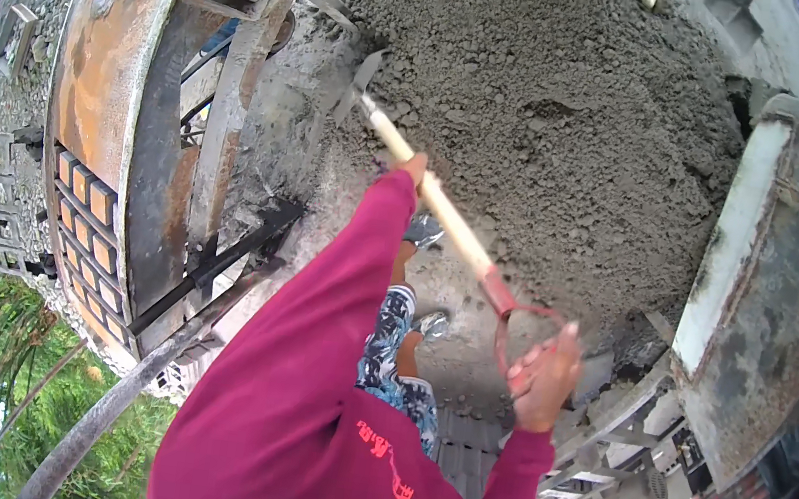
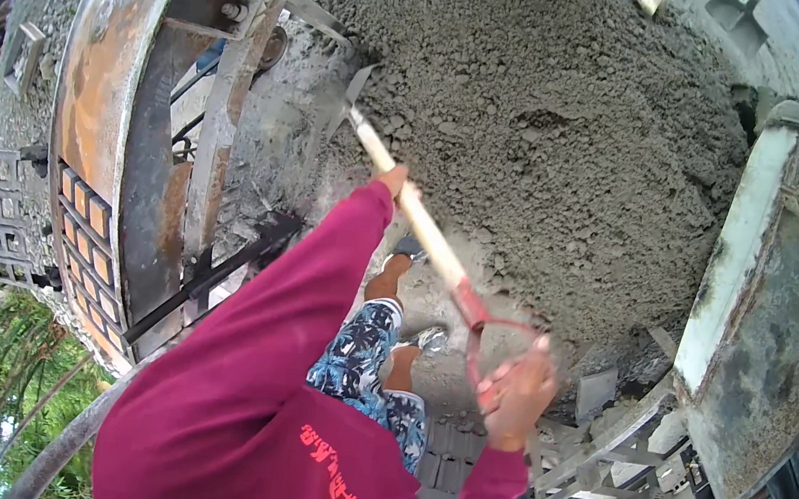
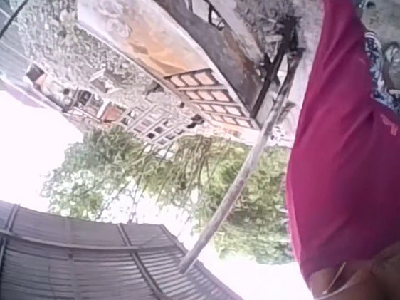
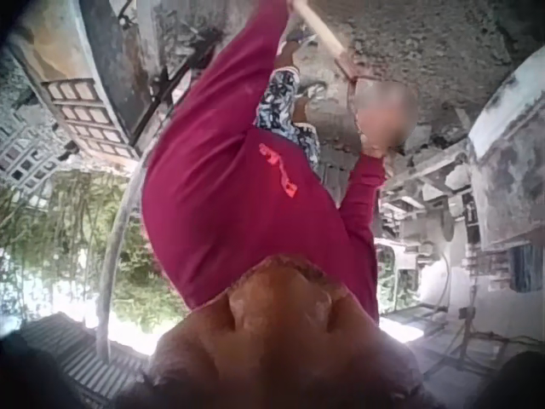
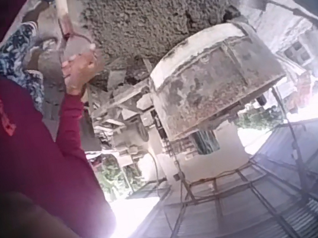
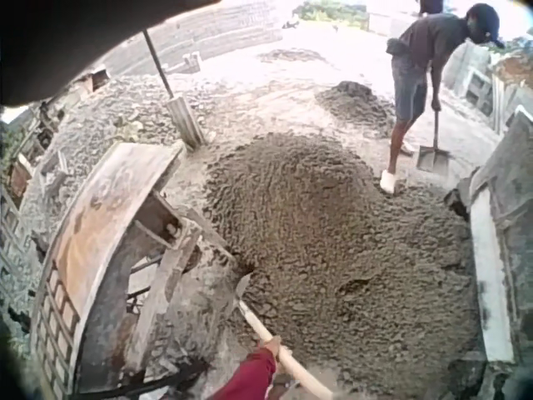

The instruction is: The person uses a shovel to mix wet concrete material on the ground, pushing and turning the mixture near a large industrial container.

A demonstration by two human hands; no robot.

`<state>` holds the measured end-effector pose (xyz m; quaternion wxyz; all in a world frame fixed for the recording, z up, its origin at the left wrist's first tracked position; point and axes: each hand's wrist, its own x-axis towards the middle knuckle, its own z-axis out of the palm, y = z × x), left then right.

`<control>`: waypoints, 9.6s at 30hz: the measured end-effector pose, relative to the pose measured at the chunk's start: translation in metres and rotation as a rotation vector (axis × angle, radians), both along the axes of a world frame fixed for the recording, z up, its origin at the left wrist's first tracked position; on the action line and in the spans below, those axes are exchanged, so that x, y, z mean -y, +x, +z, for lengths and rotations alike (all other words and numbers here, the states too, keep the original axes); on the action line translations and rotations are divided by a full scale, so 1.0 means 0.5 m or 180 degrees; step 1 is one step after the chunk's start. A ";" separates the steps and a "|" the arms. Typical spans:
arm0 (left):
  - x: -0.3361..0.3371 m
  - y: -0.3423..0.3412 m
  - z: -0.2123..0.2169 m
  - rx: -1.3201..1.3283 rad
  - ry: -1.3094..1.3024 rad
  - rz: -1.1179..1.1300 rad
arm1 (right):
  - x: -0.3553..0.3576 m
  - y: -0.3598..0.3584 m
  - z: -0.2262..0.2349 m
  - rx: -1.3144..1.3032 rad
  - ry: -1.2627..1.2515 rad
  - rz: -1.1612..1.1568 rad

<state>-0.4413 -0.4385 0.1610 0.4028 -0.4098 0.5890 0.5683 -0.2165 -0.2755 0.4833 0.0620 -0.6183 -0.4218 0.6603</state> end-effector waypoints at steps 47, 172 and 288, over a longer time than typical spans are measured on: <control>0.044 0.448 0.196 0.0649 0.0227 0.0329 | 0.094 0.374 0.227 0.0596 0.0424 -0.0387; 0.288 1.474 0.185 0.0570 -0.0234 -0.1350 | 0.608 1.463 0.177 0.1086 0.1044 -0.1181; 0.030 1.531 -0.094 -0.2258 -0.1056 -0.7100 | 0.923 1.224 -0.214 -0.1879 -0.1544 -0.6785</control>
